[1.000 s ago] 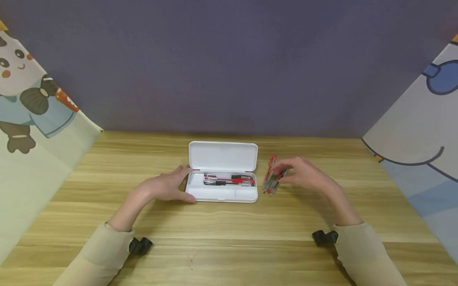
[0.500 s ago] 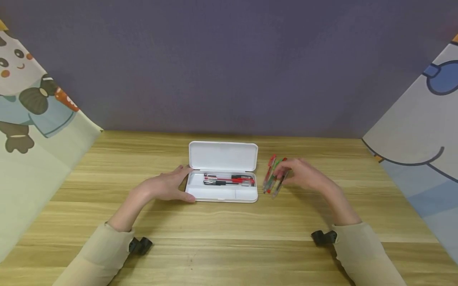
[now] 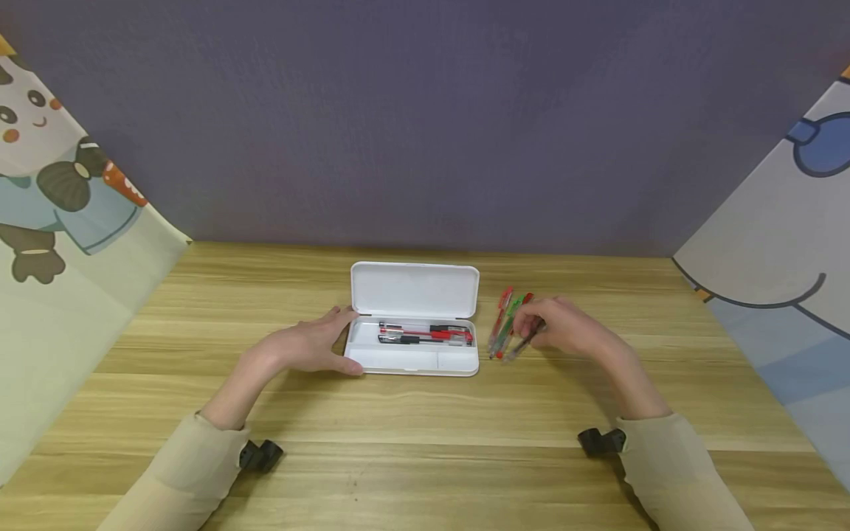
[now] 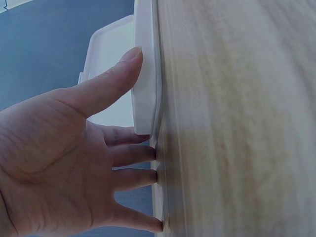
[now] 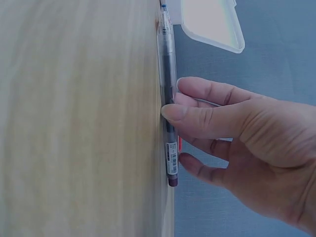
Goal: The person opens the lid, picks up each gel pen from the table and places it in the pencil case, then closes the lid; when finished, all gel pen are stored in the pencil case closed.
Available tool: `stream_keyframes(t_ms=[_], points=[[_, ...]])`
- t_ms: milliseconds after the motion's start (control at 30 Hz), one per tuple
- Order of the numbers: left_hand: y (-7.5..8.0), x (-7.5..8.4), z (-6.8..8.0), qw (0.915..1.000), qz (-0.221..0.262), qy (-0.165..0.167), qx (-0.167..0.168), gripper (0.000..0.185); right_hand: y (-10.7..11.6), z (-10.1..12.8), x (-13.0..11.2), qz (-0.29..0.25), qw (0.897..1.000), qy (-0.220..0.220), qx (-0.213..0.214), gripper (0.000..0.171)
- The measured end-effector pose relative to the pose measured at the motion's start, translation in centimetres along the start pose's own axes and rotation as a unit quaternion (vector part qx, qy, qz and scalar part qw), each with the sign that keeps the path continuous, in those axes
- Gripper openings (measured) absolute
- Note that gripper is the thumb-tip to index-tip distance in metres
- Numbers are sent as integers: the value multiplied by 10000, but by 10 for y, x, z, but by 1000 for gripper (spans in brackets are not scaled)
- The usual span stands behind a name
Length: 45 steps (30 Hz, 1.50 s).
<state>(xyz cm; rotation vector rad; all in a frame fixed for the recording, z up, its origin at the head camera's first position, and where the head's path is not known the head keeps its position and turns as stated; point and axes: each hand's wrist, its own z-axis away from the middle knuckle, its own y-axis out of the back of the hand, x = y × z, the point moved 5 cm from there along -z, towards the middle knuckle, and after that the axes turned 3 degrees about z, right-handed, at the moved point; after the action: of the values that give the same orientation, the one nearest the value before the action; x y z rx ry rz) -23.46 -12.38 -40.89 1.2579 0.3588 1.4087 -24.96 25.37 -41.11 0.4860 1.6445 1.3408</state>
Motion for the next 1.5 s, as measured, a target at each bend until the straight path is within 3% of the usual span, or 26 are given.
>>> stream_keyframes(t_ms=[367, 667, 1033, 1267, 1500], points=[[0, 1, 1, 10000, 9, -9, 2, 106, -3, 1, -1, -62, 9993, -77, -358, 27], [2, 1, 2, 10000, -1, -3, -1, 107, 0, 4, -6, -356, 9977, 107, -563, 29], [1, 1, 3, 10000, 51, -23, -17, 108, 18, 4, -28, -308, 9988, 374, 30, 25], [1, 0, 3, 10000, 73, 5, -17, 108, 23, -10, -52, -325, 9968, 645, 332, 25], [1, 0, 1, 10000, 26, -44, -32, 108, 22, -37, -79, -1110, 9925, 365, 357, 23]])
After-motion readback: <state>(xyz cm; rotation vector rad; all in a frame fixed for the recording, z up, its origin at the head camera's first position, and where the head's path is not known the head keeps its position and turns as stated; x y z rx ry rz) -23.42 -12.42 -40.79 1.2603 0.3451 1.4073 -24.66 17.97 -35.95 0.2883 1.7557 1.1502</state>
